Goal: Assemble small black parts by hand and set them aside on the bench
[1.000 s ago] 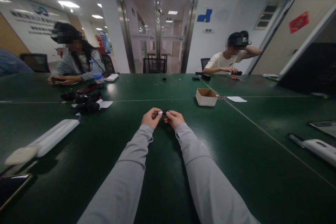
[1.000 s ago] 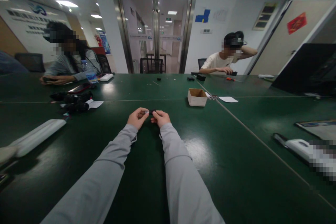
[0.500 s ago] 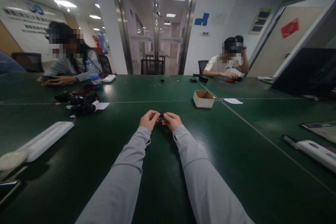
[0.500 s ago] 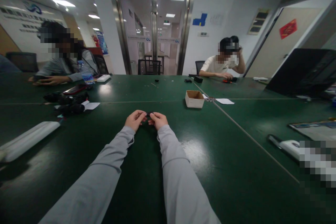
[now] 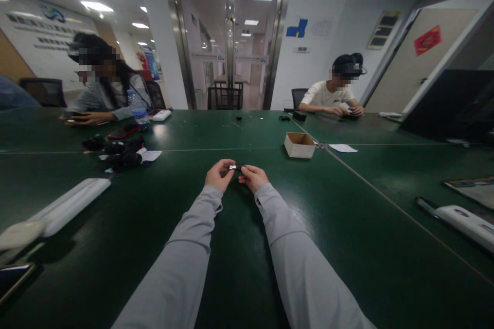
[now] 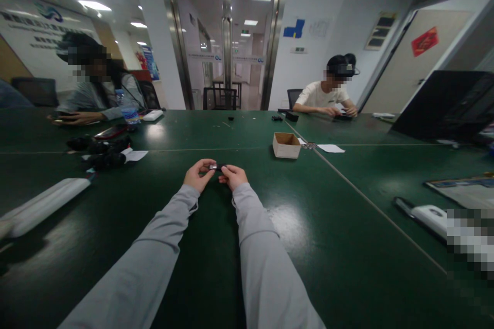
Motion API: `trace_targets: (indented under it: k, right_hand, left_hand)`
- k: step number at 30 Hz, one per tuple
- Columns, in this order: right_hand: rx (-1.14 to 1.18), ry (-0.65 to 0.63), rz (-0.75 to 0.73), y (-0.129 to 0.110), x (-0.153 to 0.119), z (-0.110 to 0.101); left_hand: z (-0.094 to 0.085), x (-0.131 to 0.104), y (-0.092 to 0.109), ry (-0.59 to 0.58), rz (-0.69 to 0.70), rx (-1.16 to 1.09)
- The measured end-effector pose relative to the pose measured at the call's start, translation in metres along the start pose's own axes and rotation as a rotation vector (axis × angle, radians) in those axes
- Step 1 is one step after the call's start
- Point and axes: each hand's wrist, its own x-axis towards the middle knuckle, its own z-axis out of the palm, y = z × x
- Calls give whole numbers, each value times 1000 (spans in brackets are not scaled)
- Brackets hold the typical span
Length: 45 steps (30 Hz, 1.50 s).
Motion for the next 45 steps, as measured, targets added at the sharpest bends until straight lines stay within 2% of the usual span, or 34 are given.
trace_targets:
  k: [9,15,18,20,24,26,34,40,42,45]
  right_hand:
    - [-19,-29,-15,3,3,-4]
    - [-50,-30,-31,3,1,-2]
    - [-68,-33,-43,3,0,-1]
    - [-66,-13,-37,2,0,0]
    - [-50,25,-18,-1,-1,1]
    - [-46,22,-16,-1,-1,2]
    - [-63,12,-17,0,0,1]
    - [-77,-2,-31,2,1,1]
    - [-73,6,-29,2,1,1]
    - [-66,50,-23,1,2,2]
  left_hand:
    - [0,4,-8,-17,-12,27]
    - [0,6,-12,5,-132,97]
    - [1,7,-15,-24,-215,116]
    - [1,8,-15,-35,-200,70]
    - [1,7,-14,-6,-25,-4]
    - [1,6,-13,-8,16,15]
    - [2,8,-15,7,-55,18]
    - [-5,4,-3,-36,-218,209]
    - [-4,4,-3,-56,-219,197]
    - [-1,5,-9,-21,-127,87]
